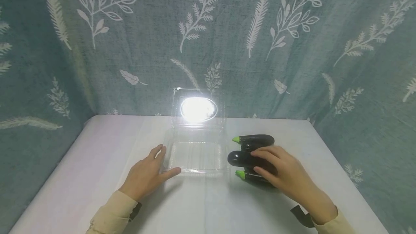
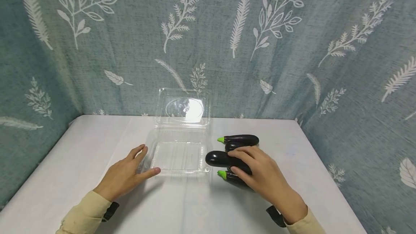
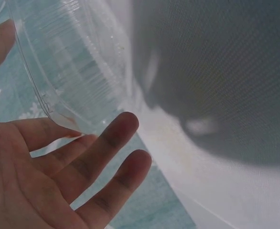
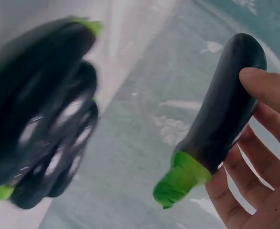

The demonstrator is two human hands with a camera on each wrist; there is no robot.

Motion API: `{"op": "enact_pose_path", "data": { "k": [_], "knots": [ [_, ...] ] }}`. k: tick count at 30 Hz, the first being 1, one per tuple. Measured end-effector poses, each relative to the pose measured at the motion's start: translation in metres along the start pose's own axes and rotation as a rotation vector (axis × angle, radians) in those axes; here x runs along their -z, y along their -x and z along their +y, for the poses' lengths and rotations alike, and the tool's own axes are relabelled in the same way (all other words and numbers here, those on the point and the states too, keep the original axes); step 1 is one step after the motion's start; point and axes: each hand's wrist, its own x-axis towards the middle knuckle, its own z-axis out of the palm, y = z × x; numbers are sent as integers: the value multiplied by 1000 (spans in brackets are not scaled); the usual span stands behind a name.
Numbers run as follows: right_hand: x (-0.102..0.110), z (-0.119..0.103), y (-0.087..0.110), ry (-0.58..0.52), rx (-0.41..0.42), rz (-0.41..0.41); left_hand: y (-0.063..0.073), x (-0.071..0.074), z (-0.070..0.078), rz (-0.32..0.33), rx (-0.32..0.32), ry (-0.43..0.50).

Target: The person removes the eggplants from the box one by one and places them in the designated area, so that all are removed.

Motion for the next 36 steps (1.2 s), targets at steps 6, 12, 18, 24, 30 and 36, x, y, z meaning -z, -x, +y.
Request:
{"op": "enact_pose_path", "data": {
  "k": [6, 12, 18, 24, 30, 36],
  "knots": [
    [-3, 5, 27, 66, -2, -56, -1, 0, 1, 4, 5, -1],
    [-6, 7, 47, 93, -5, -73, 0, 1, 2, 8, -2, -8],
    [-11, 11, 59, 102, 31, -45, 1, 1, 2, 10, 1, -8],
    [-14, 12, 67, 101, 40, -51, 1, -1, 1, 9, 7, -10],
    [-18, 11, 70, 106, 77, -63, 0, -2, 1, 18, 3, -6],
    [-23, 12, 74, 125, 100, -73, 1, -3, 1, 21, -1, -2]
  ]
}}
